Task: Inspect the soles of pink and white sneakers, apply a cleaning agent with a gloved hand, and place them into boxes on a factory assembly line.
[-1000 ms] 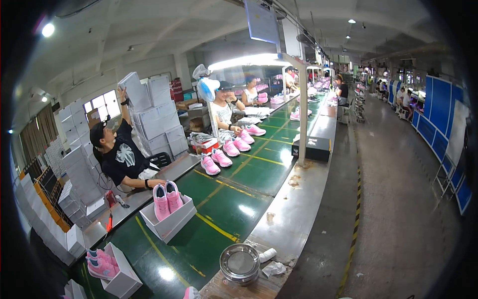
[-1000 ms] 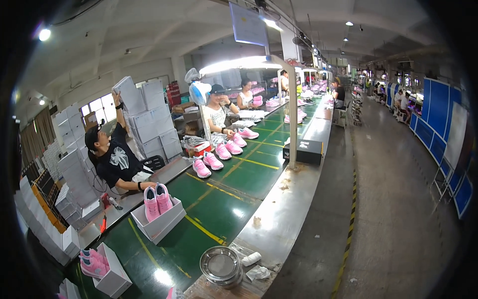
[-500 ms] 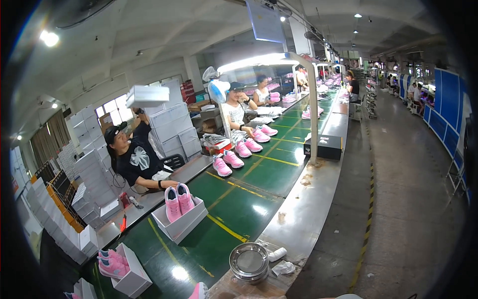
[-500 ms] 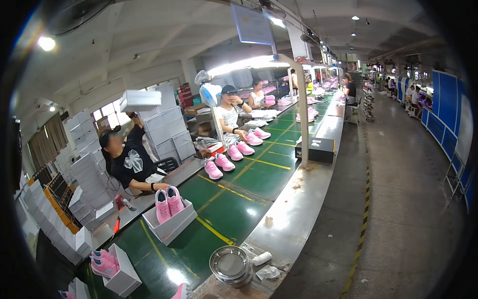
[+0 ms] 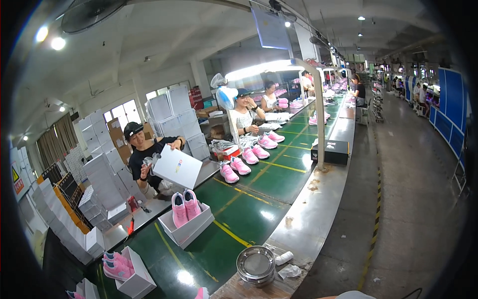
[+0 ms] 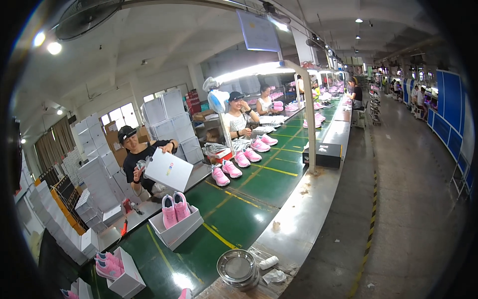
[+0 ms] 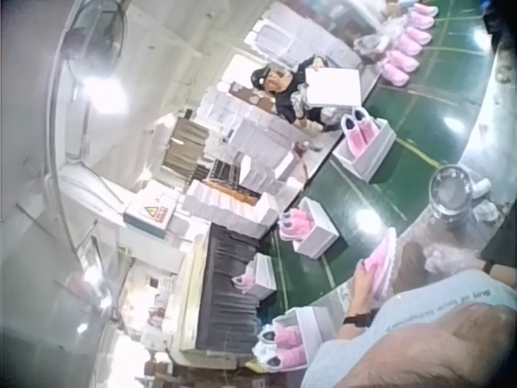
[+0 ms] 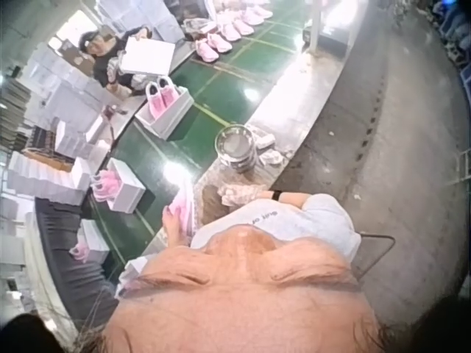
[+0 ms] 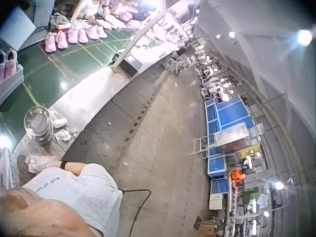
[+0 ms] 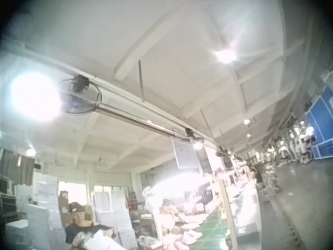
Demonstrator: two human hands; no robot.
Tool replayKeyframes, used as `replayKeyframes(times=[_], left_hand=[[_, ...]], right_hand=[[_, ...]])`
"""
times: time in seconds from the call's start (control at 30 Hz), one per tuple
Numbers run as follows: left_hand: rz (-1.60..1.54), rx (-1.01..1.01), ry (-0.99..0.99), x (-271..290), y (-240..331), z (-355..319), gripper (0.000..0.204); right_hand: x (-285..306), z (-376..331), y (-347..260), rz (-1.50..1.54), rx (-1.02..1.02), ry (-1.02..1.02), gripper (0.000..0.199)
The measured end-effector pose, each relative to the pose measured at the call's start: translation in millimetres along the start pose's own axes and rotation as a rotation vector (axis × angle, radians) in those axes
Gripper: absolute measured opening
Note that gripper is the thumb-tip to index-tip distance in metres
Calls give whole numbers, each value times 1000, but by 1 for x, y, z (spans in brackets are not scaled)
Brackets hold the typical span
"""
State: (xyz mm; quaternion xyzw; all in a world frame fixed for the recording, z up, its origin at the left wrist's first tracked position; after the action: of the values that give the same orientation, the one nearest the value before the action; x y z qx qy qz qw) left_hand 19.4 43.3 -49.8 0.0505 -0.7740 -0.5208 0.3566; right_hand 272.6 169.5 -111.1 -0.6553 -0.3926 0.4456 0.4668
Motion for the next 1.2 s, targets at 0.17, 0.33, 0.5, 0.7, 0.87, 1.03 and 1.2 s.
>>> replayKeyframes(times=[0.17, 0.33, 0.5, 0.7, 0.87, 1.03, 1.2], left_hand=[[326, -10, -10, 1, 18, -5, 66], [449, -53, 1, 5, 21, -17, 70], [425, -11, -97, 23, 11, -14, 79], [830, -101, 23, 90, 23, -17, 44], [1144, -85, 179, 206, 12, -13, 39], [1404, -33, 398, 352, -12, 2, 39], [1652, 201, 543, 490, -48, 46, 29]], right_hand=[[-10, -9, -21, 6, 66, -36, 36], [-17, -8, -22, -77, -28, -75, 32], [-21, 27, 26, -164, 75, -109, 28], [-51, 51, 29, 82, -177, 42, 18], [-82, 87, 36, 28, -281, 104, 21], [-107, 126, 30, -129, -307, 193, 19], [-146, 179, 16, -167, -309, 245, 20]])
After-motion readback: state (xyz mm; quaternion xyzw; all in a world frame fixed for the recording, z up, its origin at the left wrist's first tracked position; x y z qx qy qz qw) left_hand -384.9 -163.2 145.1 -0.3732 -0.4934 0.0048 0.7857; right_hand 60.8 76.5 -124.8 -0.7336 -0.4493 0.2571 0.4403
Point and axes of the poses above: each hand's wrist, its own z-axis towards the middle knuckle, its own x-axis out of the back of the hand, y = z × x, the point moved 8 cm from there along z, towards the middle knuckle, and after that the axes turned 9 degrees about -y, right-handed, at the moved point
